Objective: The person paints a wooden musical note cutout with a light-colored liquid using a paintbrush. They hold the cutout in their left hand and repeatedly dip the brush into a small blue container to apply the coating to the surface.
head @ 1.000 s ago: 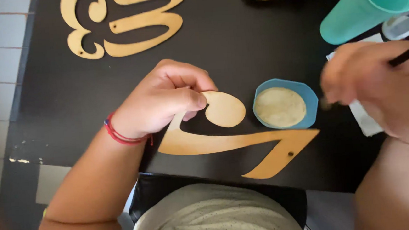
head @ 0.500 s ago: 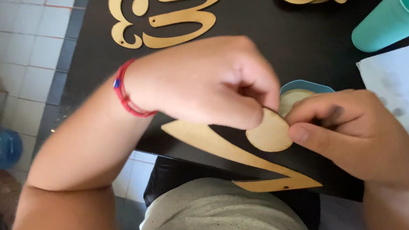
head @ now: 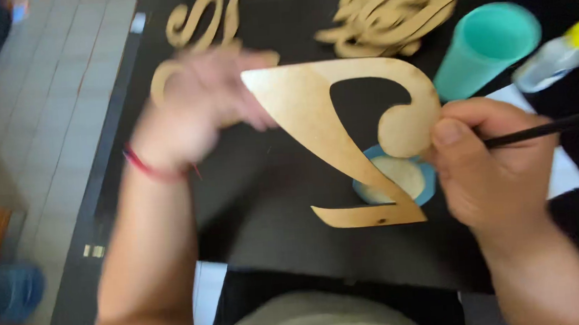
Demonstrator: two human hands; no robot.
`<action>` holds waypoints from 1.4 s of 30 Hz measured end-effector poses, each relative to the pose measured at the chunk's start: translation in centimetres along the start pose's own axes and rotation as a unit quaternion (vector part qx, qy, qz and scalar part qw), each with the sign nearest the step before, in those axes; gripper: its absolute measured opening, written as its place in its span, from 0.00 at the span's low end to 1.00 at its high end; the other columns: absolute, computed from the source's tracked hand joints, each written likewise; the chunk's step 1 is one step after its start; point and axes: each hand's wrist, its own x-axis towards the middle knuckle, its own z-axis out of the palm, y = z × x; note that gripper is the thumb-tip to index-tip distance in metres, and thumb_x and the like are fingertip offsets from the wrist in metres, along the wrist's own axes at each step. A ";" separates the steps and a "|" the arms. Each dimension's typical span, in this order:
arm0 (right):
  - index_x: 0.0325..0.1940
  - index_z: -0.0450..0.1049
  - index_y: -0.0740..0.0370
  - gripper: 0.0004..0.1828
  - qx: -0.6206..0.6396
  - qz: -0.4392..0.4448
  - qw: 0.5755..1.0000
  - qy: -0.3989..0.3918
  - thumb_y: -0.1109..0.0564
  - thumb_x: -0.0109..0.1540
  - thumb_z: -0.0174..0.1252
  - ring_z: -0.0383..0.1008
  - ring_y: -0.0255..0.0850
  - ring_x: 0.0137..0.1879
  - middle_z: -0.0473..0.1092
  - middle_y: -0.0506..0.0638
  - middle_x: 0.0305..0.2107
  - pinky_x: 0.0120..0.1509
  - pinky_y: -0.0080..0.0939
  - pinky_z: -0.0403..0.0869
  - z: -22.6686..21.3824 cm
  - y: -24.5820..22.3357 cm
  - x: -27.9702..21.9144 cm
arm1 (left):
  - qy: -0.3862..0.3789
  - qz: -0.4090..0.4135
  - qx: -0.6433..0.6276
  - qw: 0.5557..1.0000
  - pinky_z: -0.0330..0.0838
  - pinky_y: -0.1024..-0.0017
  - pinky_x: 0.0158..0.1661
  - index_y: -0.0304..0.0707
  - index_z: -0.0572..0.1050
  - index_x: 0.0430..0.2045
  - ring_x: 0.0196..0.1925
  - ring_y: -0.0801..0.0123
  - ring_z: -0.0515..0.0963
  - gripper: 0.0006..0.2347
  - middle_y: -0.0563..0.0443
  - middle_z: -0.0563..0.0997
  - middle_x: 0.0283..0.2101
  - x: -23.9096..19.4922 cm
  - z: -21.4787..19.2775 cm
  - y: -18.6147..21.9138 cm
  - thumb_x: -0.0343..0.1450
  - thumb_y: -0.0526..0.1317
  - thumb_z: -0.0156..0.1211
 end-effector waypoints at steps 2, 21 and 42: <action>0.32 0.68 0.67 0.18 0.052 0.005 0.998 0.042 0.48 0.66 0.54 0.60 0.33 0.21 0.62 0.51 0.15 0.29 0.32 0.59 0.1 0.4 0.5 | -0.071 0.004 0.026 0.997 0.82 0.74 0.41 0.28 0.78 0.36 0.37 0.61 0.86 0.10 0.38 0.84 0.34 0.3 2.0 -2.4 0.66 0.24 0.51; 0.35 0.67 0.63 0.10 0.255 0.145 0.953 0.070 0.54 0.66 0.53 0.52 0.34 0.20 0.54 0.48 0.14 0.30 0.34 0.57 2.2 1.2 0.8 | -0.309 0.192 -0.241 0.899 0.67 0.47 0.76 0.52 0.52 0.72 0.70 0.56 0.72 0.38 0.58 0.62 0.72 -1.4 7.9 -9.6 0.69 0.33 0.71; 0.39 0.67 0.66 0.15 0.184 0.123 0.974 -0.057 0.49 0.65 0.50 0.60 0.37 0.22 0.62 0.54 0.19 0.26 0.34 0.59 1.4 2.2 0.1 | -0.320 0.156 -0.224 0.907 0.80 0.61 0.63 0.41 0.51 0.62 0.64 0.57 0.75 0.37 0.39 0.71 0.58 -1.9 7.1 -7.1 0.63 0.39 0.74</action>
